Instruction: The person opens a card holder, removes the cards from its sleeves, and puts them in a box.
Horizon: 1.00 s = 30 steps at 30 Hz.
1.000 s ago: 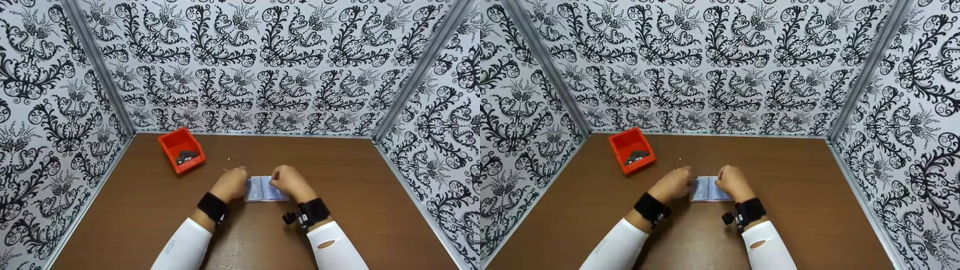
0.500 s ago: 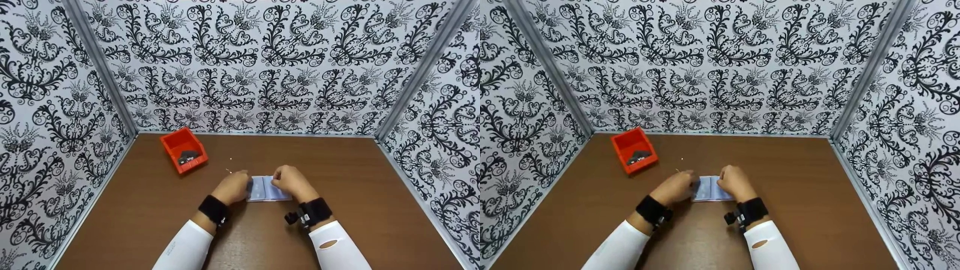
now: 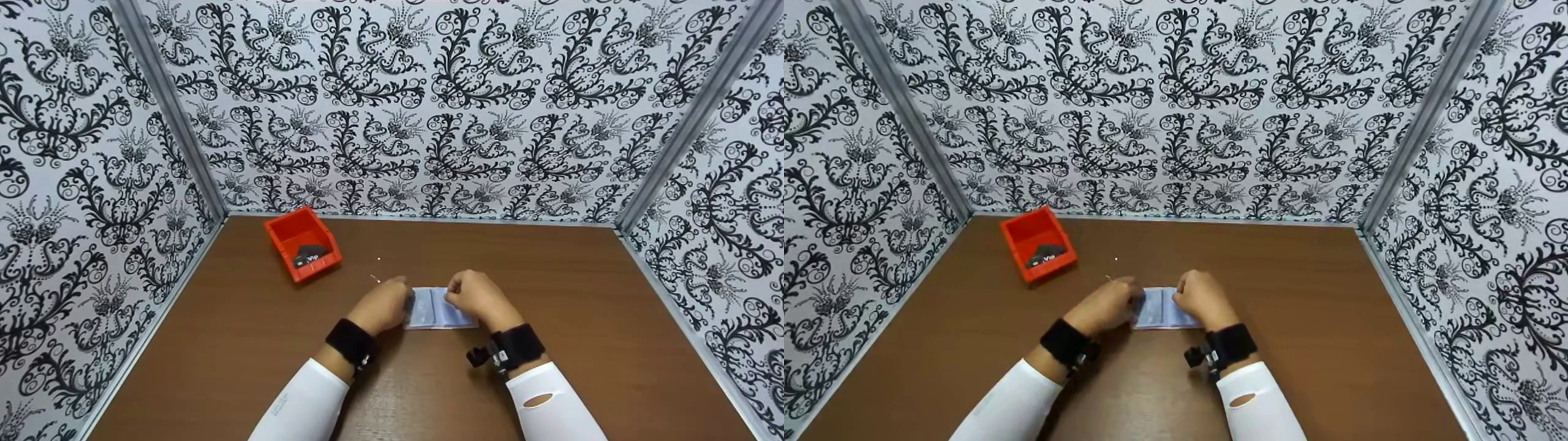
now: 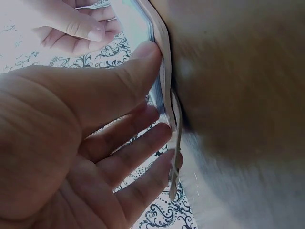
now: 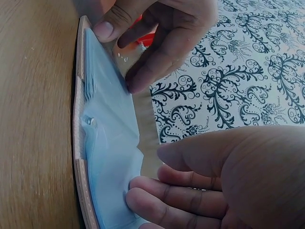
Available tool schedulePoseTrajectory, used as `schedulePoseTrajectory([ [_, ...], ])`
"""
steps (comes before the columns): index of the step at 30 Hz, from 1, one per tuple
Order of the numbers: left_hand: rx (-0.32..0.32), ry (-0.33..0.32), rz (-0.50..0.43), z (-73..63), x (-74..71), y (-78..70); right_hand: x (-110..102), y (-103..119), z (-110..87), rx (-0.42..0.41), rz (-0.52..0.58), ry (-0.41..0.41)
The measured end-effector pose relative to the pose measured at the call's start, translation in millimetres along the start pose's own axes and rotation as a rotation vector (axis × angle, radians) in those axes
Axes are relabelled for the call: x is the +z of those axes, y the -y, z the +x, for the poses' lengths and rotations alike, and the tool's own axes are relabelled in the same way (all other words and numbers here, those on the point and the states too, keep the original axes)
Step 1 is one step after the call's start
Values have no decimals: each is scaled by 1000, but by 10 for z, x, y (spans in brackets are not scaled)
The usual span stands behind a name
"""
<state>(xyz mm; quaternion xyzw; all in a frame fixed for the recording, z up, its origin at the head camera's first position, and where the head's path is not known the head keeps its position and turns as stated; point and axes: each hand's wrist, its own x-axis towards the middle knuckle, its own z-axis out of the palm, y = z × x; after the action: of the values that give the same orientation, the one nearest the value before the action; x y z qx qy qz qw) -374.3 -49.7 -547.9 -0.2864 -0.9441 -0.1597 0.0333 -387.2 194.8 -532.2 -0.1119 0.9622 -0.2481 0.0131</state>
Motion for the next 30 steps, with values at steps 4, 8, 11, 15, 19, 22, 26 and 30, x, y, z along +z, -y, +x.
schedulePoseTrajectory([
  [4,0,-2,5,-12,-6,-10,-1,4,-1,7,-9,6],
  [8,-3,-6,4,-10,2,-6,-15,12,-1,26,7,14],
  [11,-6,-7,-11,-2,3,1,-23,8,1,29,26,18],
  [15,-6,-2,-22,9,2,8,-33,6,1,33,41,29],
  [19,3,-6,-28,14,3,19,-54,22,-6,72,51,20],
  [22,12,-9,-39,15,-2,20,-68,30,-4,110,43,4],
  [26,19,-9,-37,13,-13,9,-67,58,-13,78,36,-13],
  [30,45,-19,-38,20,-2,14,-61,112,-34,-24,49,-31],
])
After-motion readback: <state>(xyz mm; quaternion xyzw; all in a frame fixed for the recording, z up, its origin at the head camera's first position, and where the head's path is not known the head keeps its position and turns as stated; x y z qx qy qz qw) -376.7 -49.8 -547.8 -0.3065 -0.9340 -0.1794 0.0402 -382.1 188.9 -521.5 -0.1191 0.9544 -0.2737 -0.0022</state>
